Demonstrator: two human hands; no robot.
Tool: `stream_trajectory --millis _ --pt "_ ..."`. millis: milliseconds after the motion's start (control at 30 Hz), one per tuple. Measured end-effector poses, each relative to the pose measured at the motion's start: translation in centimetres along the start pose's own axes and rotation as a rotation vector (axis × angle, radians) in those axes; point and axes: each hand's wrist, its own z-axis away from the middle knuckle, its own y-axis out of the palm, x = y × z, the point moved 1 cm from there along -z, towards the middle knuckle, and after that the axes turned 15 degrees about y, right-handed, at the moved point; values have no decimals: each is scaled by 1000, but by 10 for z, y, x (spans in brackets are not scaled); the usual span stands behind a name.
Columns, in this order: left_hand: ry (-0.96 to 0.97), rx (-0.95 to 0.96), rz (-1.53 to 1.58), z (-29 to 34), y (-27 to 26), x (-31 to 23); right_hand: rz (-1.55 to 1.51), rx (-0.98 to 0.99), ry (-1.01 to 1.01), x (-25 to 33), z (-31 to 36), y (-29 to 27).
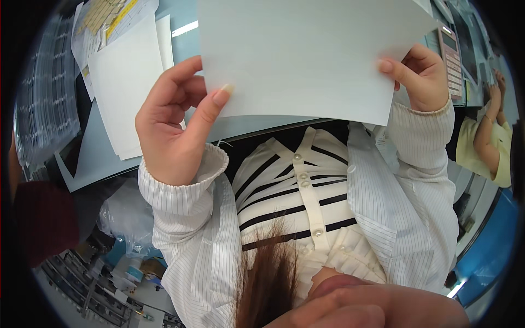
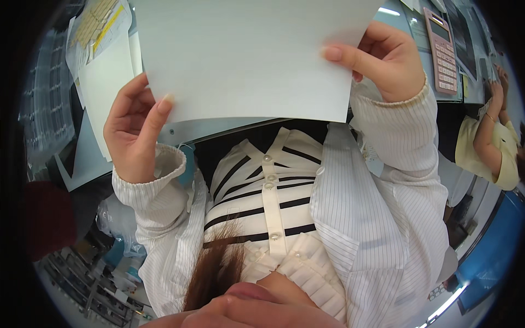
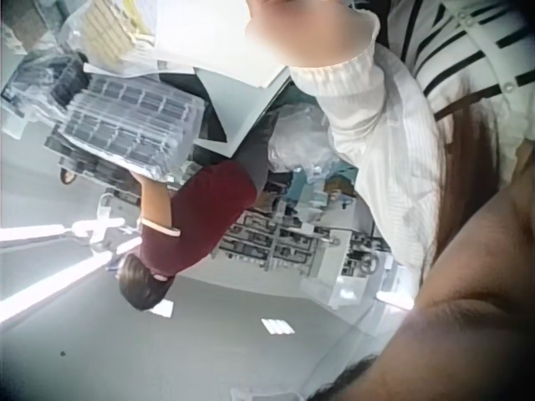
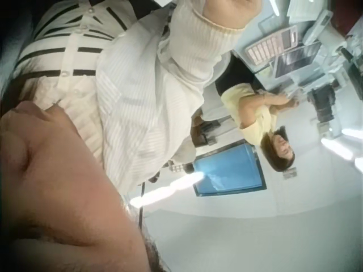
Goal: Cutting and separating small labels from adhesive sheets at a manufacturing workbench.
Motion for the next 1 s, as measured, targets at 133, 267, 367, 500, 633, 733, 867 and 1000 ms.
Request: stream_trajectory --millis 133,267,367,500,633,733,867,1000 --pt "-19 0 -67 7 -3 5 -29 10 50 -9 -3 1" --pt "186 -116 -339 20 -11 14 -118 -30 112 -23 -8 -4" --pt "407 -144 -455 32 -10 17 -116 -34 148 -32 -9 -10" --pt "567 9 -602 47 -8 24 -96 -57 134 -28 -2 -3" --pt "763 41 -699 52 -7 32 -104 -28 145 -26 -6 -3" --pt "807 56 -693 51 -8 33 -99 -35 148 -25 -8 -4" --pt "797 143 -733 51 -9 31 -49 -30 171 -25 -7 -8" --pt "778 167 -780 51 -9 28 -42 -39 170 -23 -6 -9"
